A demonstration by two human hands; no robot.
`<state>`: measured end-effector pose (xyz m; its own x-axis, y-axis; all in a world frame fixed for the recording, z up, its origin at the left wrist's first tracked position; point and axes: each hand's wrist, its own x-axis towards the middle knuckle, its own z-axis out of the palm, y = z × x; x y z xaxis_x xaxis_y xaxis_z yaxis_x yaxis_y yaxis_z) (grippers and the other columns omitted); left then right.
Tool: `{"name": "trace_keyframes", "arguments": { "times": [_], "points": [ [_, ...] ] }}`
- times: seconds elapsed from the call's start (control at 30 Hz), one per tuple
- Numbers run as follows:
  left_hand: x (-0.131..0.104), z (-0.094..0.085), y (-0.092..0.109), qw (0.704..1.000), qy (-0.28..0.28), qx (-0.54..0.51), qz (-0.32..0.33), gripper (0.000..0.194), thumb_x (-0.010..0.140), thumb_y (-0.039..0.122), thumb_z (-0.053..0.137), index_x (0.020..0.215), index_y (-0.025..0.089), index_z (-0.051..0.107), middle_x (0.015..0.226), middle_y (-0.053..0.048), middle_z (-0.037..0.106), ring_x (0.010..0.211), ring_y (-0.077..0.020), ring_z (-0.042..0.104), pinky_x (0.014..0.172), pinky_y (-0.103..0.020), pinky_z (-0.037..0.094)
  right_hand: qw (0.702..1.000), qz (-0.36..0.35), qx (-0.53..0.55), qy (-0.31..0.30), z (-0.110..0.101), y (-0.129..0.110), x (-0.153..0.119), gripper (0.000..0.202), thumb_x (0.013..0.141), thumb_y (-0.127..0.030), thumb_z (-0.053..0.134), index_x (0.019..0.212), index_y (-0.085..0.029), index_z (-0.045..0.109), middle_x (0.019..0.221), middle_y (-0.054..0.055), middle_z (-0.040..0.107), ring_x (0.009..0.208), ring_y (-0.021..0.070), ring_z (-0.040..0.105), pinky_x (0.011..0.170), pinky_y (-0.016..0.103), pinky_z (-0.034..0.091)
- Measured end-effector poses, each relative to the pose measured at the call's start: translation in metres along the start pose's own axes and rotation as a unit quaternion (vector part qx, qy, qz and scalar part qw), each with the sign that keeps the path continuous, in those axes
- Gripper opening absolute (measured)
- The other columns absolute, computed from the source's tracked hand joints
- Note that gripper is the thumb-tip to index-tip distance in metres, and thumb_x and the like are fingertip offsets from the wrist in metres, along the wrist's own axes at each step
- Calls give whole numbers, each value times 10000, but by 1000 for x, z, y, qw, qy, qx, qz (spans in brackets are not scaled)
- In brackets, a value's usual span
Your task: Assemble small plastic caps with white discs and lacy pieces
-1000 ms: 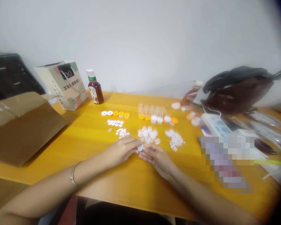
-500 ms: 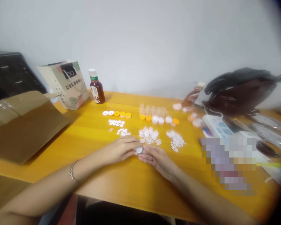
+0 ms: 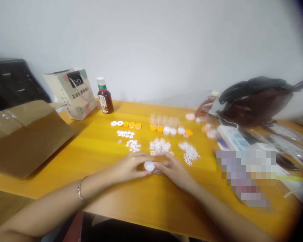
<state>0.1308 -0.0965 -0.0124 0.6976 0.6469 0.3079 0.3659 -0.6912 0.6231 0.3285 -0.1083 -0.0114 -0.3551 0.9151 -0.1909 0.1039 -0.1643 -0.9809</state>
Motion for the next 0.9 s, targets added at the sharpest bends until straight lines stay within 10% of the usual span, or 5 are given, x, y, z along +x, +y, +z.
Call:
{"name": "trace_keyframes", "arguments": {
  "times": [0.23, 0.37, 0.53, 0.9],
  "points": [
    [0, 11, -8, 999, -22, 30, -17, 321, 747, 201, 584, 1067, 205, 555, 964, -48, 616, 878, -173, 557, 770, -303, 445, 874, -81, -382, 288, -106, -40, 2, 276, 723, -444, 540, 621, -188, 565, 531, 12, 592, 505, 151, 553, 506, 255, 394],
    [0, 14, -10, 999, -16, 25, -13, 393, 732, 216, 599, 1117, 224, 524, 1018, -57, 605, 916, -187, 550, 775, -309, 447, 860, 39, -460, 217, -163, -37, -5, 204, 645, -385, 601, 601, -186, 593, 570, 31, 627, 539, 174, 569, 501, 266, 412],
    [1, 15, -12, 1000, -19, 19, 2, 372, 747, 237, 593, 1112, 220, 525, 1018, -61, 601, 928, -189, 543, 792, -316, 440, 887, 90, -441, 108, -165, -26, -6, 224, 553, -376, 674, 669, -189, 634, 695, 43, 683, 645, 191, 619, 577, 264, 460],
    [2, 13, -9, 999, -35, 15, 5, 320, 753, 247, 592, 1067, 202, 546, 960, -52, 587, 882, -167, 538, 769, -288, 434, 838, 81, -522, 137, -158, -22, -3, 95, 604, -281, 573, 589, -188, 579, 604, 20, 655, 579, 175, 592, 522, 252, 417]
  ]
}}
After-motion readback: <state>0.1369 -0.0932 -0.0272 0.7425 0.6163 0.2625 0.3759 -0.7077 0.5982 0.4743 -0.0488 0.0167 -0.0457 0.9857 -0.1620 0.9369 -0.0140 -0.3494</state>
